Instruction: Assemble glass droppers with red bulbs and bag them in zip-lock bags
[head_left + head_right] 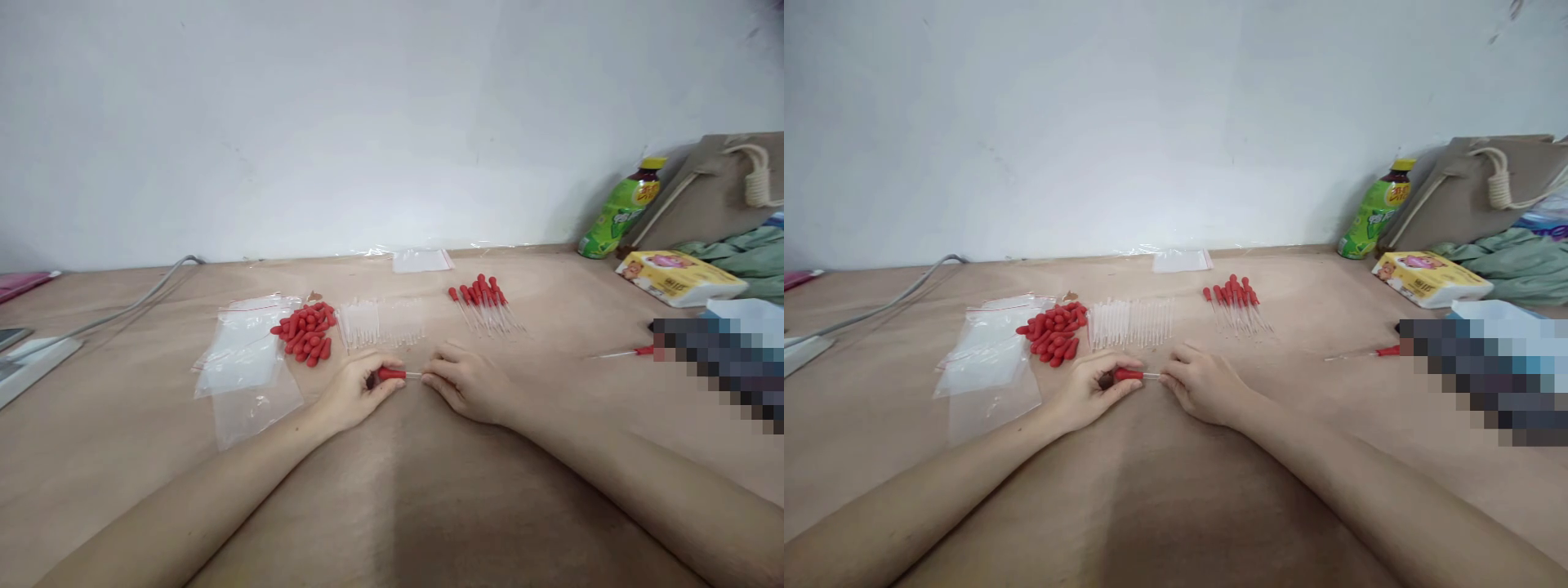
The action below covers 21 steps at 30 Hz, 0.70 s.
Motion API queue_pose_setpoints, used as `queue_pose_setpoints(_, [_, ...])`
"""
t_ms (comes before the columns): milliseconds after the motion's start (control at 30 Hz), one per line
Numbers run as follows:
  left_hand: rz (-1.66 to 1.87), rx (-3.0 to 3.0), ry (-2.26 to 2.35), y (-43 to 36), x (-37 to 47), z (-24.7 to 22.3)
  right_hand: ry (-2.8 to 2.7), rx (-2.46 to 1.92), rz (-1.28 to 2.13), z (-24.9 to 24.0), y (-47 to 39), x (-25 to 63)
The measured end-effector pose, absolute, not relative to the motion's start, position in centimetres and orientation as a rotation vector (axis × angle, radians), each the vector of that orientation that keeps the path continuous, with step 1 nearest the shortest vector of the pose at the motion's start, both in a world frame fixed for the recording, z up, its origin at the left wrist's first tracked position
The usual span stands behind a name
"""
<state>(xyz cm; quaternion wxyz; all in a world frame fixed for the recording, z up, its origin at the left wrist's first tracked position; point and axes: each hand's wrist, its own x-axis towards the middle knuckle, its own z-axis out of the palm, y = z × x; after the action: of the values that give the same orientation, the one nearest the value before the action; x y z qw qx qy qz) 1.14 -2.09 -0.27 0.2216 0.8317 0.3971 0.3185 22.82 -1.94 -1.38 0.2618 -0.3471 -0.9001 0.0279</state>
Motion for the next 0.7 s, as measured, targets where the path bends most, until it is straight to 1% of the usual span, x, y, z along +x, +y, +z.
queue_pose_setpoints(67, [0.927, 2.227, 1.130, -1.9, 1.0, -0.6, -2.381, -0.985, 0.012, -0.6, -1.7, 23.4])
queue_pose_setpoints(167, [0.947, 2.113, 1.116, -1.7, 0.9, -1.1, -2.172, -1.221, 0.032, 0.5, -0.5, 25.0])
queue_pose_setpoints(300, [0.885, 2.206, 1.111, -1.8, 1.0, -0.8, -1.937, -1.642, 0.094, 1.4, 2.5, 27.0])
queue_pose_setpoints(367, [0.863, 2.259, 1.121, -1.9, 1.1, -0.4, -1.889, -1.771, 0.073, 1.6, 4.0, 27.4])
queue_pose_setpoints(533, [0.834, 2.296, 1.128, -2.1, 1.1, 0.0, -1.892, -1.940, -0.013, 0.9, 6.6, 27.0])
queue_pose_setpoints(700, [0.838, 2.303, 1.113, -2.0, 1.0, -0.3, -1.951, -1.996, -0.031, 0.4, 6.9, 26.2])
